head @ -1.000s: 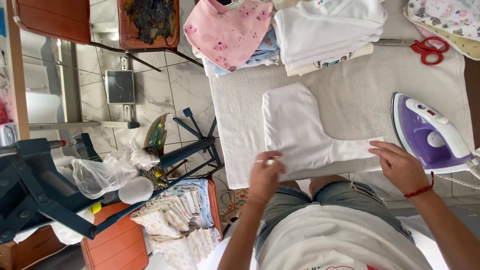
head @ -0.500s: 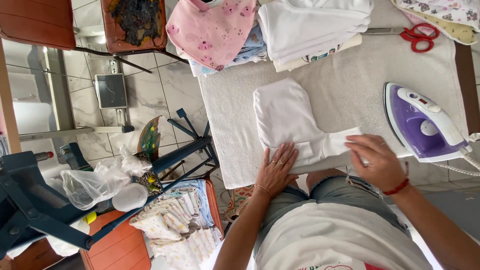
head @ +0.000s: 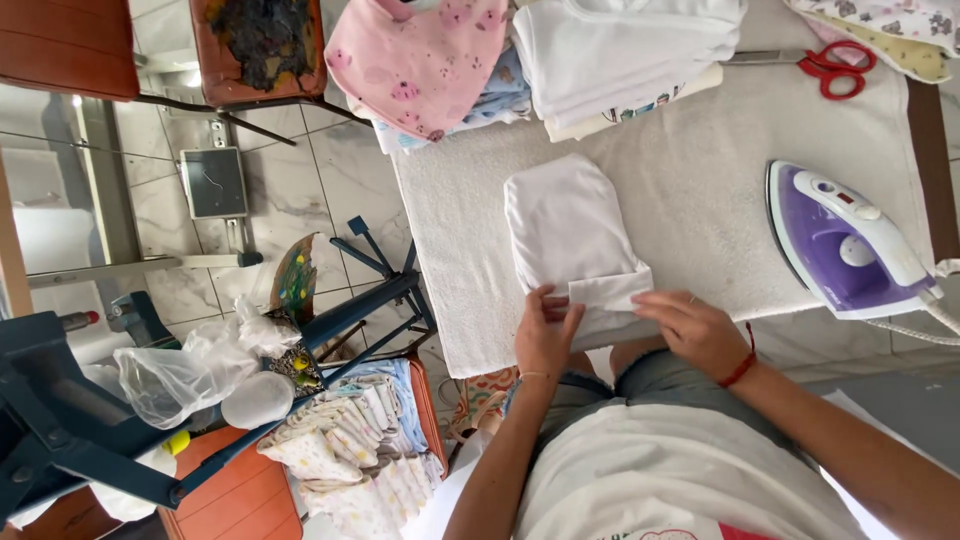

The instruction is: Ironing and folding baby clothes on a padded work surface

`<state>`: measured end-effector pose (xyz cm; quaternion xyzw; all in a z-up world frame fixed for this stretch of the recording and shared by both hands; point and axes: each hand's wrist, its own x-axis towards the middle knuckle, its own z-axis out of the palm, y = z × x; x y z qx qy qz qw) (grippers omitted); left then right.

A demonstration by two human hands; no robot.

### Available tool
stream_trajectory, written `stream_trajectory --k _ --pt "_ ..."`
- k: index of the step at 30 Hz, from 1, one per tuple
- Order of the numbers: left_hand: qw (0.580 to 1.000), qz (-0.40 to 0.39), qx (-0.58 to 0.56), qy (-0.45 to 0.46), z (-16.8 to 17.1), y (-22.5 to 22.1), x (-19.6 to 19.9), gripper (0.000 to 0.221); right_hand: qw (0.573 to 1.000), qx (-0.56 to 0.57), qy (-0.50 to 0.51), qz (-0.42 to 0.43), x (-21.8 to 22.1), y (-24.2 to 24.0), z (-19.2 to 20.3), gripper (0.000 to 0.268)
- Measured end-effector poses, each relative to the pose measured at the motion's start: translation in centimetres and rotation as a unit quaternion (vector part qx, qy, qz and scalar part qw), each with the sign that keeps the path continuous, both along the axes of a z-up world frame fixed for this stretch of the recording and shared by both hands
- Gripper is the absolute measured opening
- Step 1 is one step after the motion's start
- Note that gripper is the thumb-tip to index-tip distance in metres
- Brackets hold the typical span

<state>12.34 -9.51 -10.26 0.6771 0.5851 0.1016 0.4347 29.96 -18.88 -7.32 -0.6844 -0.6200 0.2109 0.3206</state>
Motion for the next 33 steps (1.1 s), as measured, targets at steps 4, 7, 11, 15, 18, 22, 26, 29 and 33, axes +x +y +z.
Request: stream_trajectory --k 4,7,11,15,18,22,26,29,33 --pt "0.995 -0.004 -0.096 0.037 -0.5 0.7 0.4 0.043 0.998 0.033 -0.030 0.032 0.7 0.2 -2.9 0.017" --pt "0.994 0.017 -0.104 -0.021 -1.3 0.3 -0.9 0.037 0.996 0.054 -0.030 0.058 0.6 0.2 -2.6 0.016" --pt "0.997 0.002 -0.075 0.019 -0.5 0.4 -2.4 0.035 0.988 0.102 -0.074 0.094 0.1 1.3 -1.4 0.015" --pt "0.933 -0.152 0.315 0.085 -3.0 -0.4 -2.2 0.022 0.966 0.154 -0.166 0.123 -1.1 3.3 -0.1 0.025" --pt "0.846 -0.308 0.435 0.022 0.2 0.1 0.2 0.037 0.964 0.135 -0.163 0.159 -1.3 2.6 -3.9 0.024" --pt "0.875 -0.337 0.343 0.062 -0.1 1.0 -1.9 0.058 0.952 0.088 -0.227 0.184 -0.5 2.6 -4.4 0.044" --pt "0.906 -0.262 0.273 0.191 0.6 1.3 -2.0 0.073 0.960 -0.040 -0.251 0.116 0.6 2.2 -2.9 0.053" --pt "0.906 -0.247 0.306 0.158 0.2 2.3 -1.1 0.068 0.963 -0.008 -0.267 0.025 1.2 3.3 -2.3 0.047" --pt "0.903 -0.276 0.324 0.054 -1.7 4.8 0.1 0.060 0.965 -0.032 -0.243 0.090 0.1 5.9 -4.0 0.050"
